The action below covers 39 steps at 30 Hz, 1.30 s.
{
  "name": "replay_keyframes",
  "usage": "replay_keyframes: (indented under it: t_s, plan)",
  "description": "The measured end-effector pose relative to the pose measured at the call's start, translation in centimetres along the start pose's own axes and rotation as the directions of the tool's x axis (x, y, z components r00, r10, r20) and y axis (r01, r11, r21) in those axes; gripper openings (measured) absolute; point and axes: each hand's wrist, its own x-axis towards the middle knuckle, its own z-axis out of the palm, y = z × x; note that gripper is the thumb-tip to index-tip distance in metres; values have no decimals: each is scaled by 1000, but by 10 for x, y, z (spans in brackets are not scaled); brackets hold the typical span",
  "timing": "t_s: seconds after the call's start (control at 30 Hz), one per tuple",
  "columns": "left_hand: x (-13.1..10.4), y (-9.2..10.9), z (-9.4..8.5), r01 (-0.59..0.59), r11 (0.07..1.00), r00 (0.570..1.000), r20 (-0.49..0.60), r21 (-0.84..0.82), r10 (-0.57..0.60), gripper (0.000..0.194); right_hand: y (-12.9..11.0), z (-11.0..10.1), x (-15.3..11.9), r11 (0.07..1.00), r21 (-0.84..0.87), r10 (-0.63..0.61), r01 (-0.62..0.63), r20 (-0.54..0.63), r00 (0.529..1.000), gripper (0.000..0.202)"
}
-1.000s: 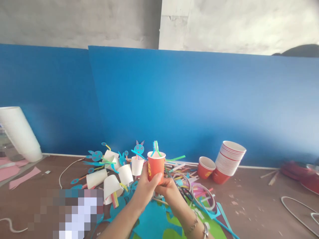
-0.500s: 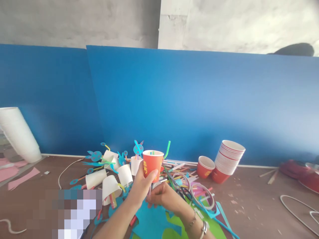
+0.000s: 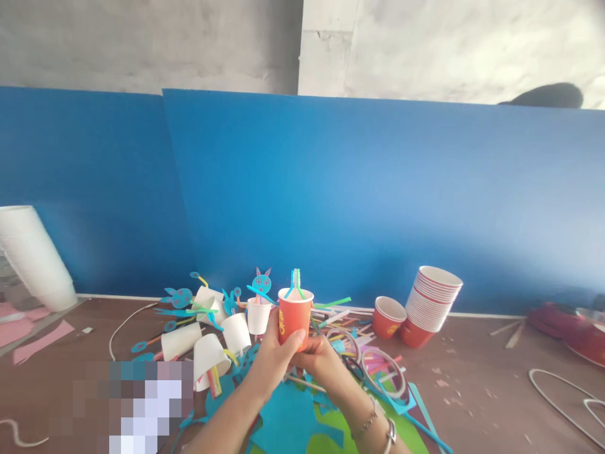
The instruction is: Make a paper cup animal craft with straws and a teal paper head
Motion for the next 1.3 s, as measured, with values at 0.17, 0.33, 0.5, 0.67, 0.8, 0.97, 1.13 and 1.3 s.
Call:
replay_keyframes:
  t_s: [0.17, 0.33, 0.5, 0.67, 0.8, 0.97, 1.13, 1.3]
  plan:
    - [0, 6, -5, -17, 998, 1000, -16, 53, 18, 49, 5, -4, -4, 996, -63, 62, -55, 124, 990, 27]
    - [2, 12, -10, -113, 991, 991, -59, 78, 117, 43, 16, -9, -6, 977, -134, 197, -168, 246, 949, 22]
    - [-1, 10, -5, -55, 996, 997, -41, 70, 58, 49, 8, -3, -4, 993, -27, 115, -112, 173, 978, 32]
    - [-4, 8, -1, 28, 999, 997, 74, 33, -31, 55, -3, 4, -4, 998, 63, 23, -27, 71, 997, 39]
    - [-4, 9, -1, 27, 999, 996, 84, 24, -29, 52, 0, 4, -4, 999, 39, 28, -31, 54, 998, 40]
    - [-2, 14, -6, -80, 996, 997, 9, 40, 80, 42, 7, -1, -5, 992, -95, 96, -81, 166, 981, 36]
    - [-1, 15, -8, -104, 993, 995, 3, 56, 104, 43, 13, -4, -7, 968, -200, 199, -151, 250, 948, 29]
    - [-4, 13, -2, -39, 998, 999, 23, 51, 37, 44, 8, 1, -4, 997, -5, 75, -76, 175, 982, 31]
